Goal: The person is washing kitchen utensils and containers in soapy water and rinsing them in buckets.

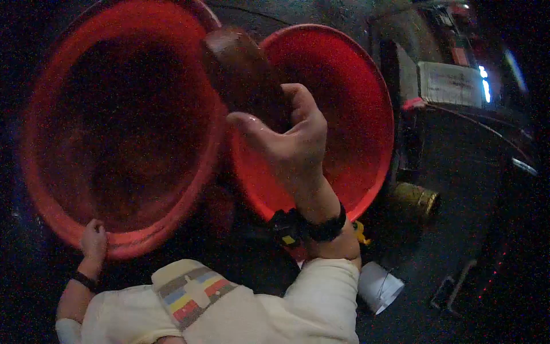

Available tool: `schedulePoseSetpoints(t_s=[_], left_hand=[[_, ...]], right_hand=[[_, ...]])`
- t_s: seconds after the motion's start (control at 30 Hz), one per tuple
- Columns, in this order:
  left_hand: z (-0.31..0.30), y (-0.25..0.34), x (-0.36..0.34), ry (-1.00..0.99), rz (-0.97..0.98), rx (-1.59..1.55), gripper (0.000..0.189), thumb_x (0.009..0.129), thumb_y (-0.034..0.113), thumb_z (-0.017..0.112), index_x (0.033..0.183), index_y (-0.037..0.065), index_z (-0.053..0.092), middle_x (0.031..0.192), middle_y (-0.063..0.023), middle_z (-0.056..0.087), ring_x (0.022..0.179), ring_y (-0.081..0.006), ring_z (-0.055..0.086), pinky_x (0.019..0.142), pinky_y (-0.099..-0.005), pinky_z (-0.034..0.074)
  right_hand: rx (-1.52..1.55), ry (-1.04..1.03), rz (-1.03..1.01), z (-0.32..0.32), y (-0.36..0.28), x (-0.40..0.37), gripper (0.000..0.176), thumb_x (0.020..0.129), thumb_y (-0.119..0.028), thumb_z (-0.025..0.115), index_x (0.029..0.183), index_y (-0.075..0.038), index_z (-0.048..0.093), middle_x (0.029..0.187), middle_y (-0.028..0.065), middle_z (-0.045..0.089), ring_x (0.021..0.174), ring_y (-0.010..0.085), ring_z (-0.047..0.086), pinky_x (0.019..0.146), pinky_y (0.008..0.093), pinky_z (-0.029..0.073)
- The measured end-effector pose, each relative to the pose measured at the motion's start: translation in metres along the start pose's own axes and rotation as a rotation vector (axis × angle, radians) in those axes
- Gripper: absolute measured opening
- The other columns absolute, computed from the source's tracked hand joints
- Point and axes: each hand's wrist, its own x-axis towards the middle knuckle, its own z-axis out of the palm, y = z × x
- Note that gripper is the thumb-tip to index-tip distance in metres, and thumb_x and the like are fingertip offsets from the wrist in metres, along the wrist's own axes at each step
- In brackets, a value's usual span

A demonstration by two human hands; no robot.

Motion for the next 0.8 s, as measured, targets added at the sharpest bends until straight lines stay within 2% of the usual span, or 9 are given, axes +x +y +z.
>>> schedulePoseSetpoints(t_s=[0.13,0.23,0.27,0.37,0.47,0.57,0.67,0.77,0.8], left_hand=[[0.005,-0.009,0.002,0.025,0.036,-0.021,0.015,0.075,0.015,0.048,0.082,0.007,0.059,0.082,-0.0133,0.06,0.082,-0.0325,0.055,0.071,-0.0418,0.042],[-0.003,0.002,0.003,-0.023,-0.048,0.021,0.014,0.075,0.016,0.05,0.082,0.008,0.059,0.083,-0.0131,0.06,0.083,-0.0321,0.055,0.072,-0.0419,0.042],[-0.003,0.001,0.004,-0.03,-0.051,0.01,0.015,0.075,0.016,0.05,0.083,0.008,0.06,0.083,-0.0129,0.06,0.083,-0.032,0.055,0.073,-0.0418,0.042],[-0.003,0.004,0.001,-0.028,-0.053,-0.002,0.015,0.074,0.016,0.052,0.084,0.008,0.06,0.084,-0.0122,0.06,0.083,-0.0316,0.055,0.074,-0.0414,0.042],[-0.005,0.008,-0.002,0.002,-0.031,0.024,0.015,0.074,0.016,0.052,0.084,0.008,0.06,0.084,-0.0111,0.061,0.084,-0.0303,0.055,0.075,-0.0409,0.042],[-0.004,0.007,-0.001,0.0,-0.025,0.039,0.014,0.074,0.016,0.052,0.082,0.009,0.06,0.084,-0.0103,0.061,0.084,-0.029,0.055,0.076,-0.0409,0.042],[-0.003,0.004,0.002,-0.021,-0.032,0.038,0.013,0.074,0.017,0.052,0.082,0.009,0.06,0.084,-0.01,0.061,0.084,-0.0286,0.055,0.075,-0.041,0.042],[-0.004,0.003,0.002,-0.01,-0.002,0.021,0.014,0.074,0.017,0.052,0.083,0.009,0.059,0.084,-0.01,0.061,0.084,-0.0293,0.055,0.074,-0.0414,0.042],[-0.007,0.004,0.001,-0.014,-0.011,0.009,0.014,0.074,0.017,0.052,0.083,0.009,0.059,0.084,-0.0099,0.061,0.084,-0.0294,0.055,0.074,-0.0414,0.042]], right_hand=[[-0.213,-0.224,-0.202,0.034,0.012,0.01,0.036,0.059,-0.013,0.076,0.085,-0.002,0.054,0.08,0.0099,0.061,0.071,0.0166,0.06,0.064,0.028,0.048],[-0.368,-0.396,-0.358,0.063,0.016,0.019,0.04,0.053,-0.013,0.076,0.085,-0.003,0.054,0.079,0.011,0.059,0.073,0.0243,0.06,0.061,0.0317,0.048],[-0.479,-0.48,-0.419,0.072,0.015,0.021,0.04,0.057,-0.01,0.075,0.09,-0.003,0.053,0.083,0.0071,0.059,0.074,0.016,0.057,0.066,0.0286,0.047],[-0.558,-0.626,-0.649,0.099,0.033,0.033,0.041,0.054,-0.015,0.075,0.088,-0.004,0.053,0.08,0.0076,0.057,0.076,0.0231,0.056,0.072,0.0355,0.044],[-0.647,-0.724,-0.697,0.124,0.054,0.043,0.038,0.056,-0.019,0.072,0.086,-0.007,0.053,0.078,0.0072,0.056,0.079,0.0272,0.054,0.08,0.0403,0.037],[-0.779,-0.723,-0.794,0.141,0.082,0.06,0.025,0.064,-0.015,0.062,0.086,-0.009,0.052,0.08,0.0074,0.056,0.08,0.0258,0.055,0.084,0.0454,0.034],[-0.907,-0.683,-0.8,0.159,0.107,0.073,0.02,0.067,-0.012,0.056,0.087,-0.009,0.052,0.085,0.0068,0.056,0.085,0.0249,0.054,0.087,0.0499,0.032],[-1.004,-0.456,-0.878,0.174,0.121,0.089,0.02,0.07,-0.013,0.053,0.089,-0.009,0.052,0.088,0.0072,0.056,0.088,0.0249,0.053,0.09,0.0497,0.03],[-1.038,-0.433,-0.785,0.175,0.122,0.095,0.022,0.072,-0.015,0.054,0.093,-0.009,0.053,0.091,0.0081,0.056,0.092,0.0257,0.052,0.09,0.0486,0.03]])
